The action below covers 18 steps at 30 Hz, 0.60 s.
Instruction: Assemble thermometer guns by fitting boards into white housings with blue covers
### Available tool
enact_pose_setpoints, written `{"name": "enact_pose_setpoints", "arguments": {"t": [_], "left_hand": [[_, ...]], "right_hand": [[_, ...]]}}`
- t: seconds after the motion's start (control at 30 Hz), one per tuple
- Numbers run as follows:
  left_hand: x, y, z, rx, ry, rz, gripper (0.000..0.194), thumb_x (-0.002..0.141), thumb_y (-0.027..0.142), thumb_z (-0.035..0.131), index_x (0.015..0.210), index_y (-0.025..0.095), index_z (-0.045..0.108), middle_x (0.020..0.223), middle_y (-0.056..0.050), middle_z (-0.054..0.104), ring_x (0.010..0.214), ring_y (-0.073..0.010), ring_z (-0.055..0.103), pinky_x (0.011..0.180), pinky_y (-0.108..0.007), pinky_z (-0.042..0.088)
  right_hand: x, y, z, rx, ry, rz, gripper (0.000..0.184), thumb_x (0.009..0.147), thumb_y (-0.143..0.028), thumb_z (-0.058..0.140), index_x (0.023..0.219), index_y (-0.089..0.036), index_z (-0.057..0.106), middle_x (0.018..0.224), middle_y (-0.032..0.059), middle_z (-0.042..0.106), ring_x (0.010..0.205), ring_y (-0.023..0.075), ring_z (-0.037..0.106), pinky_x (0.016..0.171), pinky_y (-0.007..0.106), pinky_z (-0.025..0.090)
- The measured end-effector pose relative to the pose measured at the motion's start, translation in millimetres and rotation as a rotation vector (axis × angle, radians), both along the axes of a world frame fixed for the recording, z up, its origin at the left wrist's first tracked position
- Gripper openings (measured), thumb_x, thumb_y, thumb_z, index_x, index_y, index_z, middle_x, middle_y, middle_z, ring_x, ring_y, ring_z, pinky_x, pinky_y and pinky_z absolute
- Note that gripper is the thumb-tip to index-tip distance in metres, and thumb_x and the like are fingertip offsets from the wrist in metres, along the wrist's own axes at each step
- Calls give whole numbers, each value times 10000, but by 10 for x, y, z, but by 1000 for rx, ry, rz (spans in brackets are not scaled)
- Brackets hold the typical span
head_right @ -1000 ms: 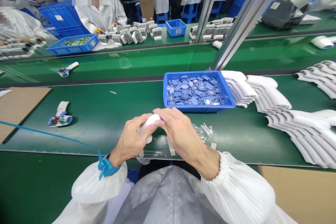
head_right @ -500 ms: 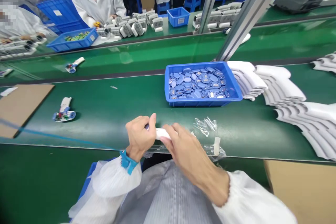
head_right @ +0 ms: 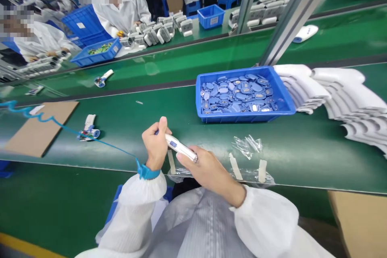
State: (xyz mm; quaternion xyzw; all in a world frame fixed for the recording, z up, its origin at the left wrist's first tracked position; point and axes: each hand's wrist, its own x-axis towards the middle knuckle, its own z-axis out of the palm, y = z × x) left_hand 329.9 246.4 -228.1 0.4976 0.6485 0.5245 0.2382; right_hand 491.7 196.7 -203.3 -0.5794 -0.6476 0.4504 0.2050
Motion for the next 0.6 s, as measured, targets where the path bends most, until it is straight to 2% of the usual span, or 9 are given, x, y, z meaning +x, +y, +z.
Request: {"name": "enact_pose_setpoints", "arguments": {"t": [0.07, 0.13, 0.23, 0.3, 0.4, 0.5, 0.6], "left_hand": [[39, 129, -51, -15, 22, 36, 562, 987, 520, 498, 523, 202, 507, 519, 9, 508, 525, -120, 476, 587, -280, 421], [59, 227, -51, 9, 117, 92, 545, 988, 432, 484, 493, 206, 487, 492, 11, 472, 514, -120, 458, 587, -283, 404], [49, 278, -26, 49, 253, 111, 523, 985, 350, 447, 482, 210, 473, 488, 9, 450, 518, -123, 441, 591, -289, 380], [14, 250, -30, 88, 297, 34, 513, 991, 367, 444, 505, 209, 485, 515, 3, 483, 540, -126, 457, 608, -291, 386], [-74, 153, -65, 126, 311, -147, 448, 985, 423, 500, 601, 199, 563, 609, -12, 577, 602, -134, 513, 643, -289, 412], [-215, 120, -48, 57, 367, -211, 423, 975, 479, 529, 667, 198, 598, 652, -18, 609, 627, -142, 544, 661, -285, 428], [-466, 360, 141, -163, 601, -199, 485, 937, 547, 567, 603, 195, 572, 613, -43, 584, 649, -182, 574, 680, -316, 425]], "right_hand": [[-80, -33, -13, 153, -197, 65, 382, 1018, -492, 445, 1102, -220, 701, 651, 10, 667, 553, 172, 596, 533, 270, 335], [-138, -53, -40, 224, -356, 67, 388, 1041, -460, 411, 1106, -211, 702, 638, 27, 671, 560, 196, 617, 544, 285, 296], [-169, -57, -99, 270, -431, 23, 412, 1049, -485, 405, 1109, -212, 708, 656, 48, 699, 569, 213, 649, 529, 287, 263], [-159, -47, -124, 320, -457, 13, 400, 1051, -486, 414, 1134, -224, 704, 671, 46, 709, 562, 206, 653, 515, 282, 249], [-121, -24, -122, 433, -532, 33, 375, 1049, -468, 434, 1122, -222, 707, 696, 54, 718, 538, 199, 649, 485, 284, 229], [-40, -15, -104, 433, -479, 34, 362, 1043, -464, 436, 1138, -240, 703, 680, 32, 712, 525, 200, 648, 471, 288, 300], [115, -25, -97, 368, -319, -60, 419, 1016, -508, 454, 1294, -245, 627, 787, 21, 750, 516, 184, 637, 498, 303, 422]]}}
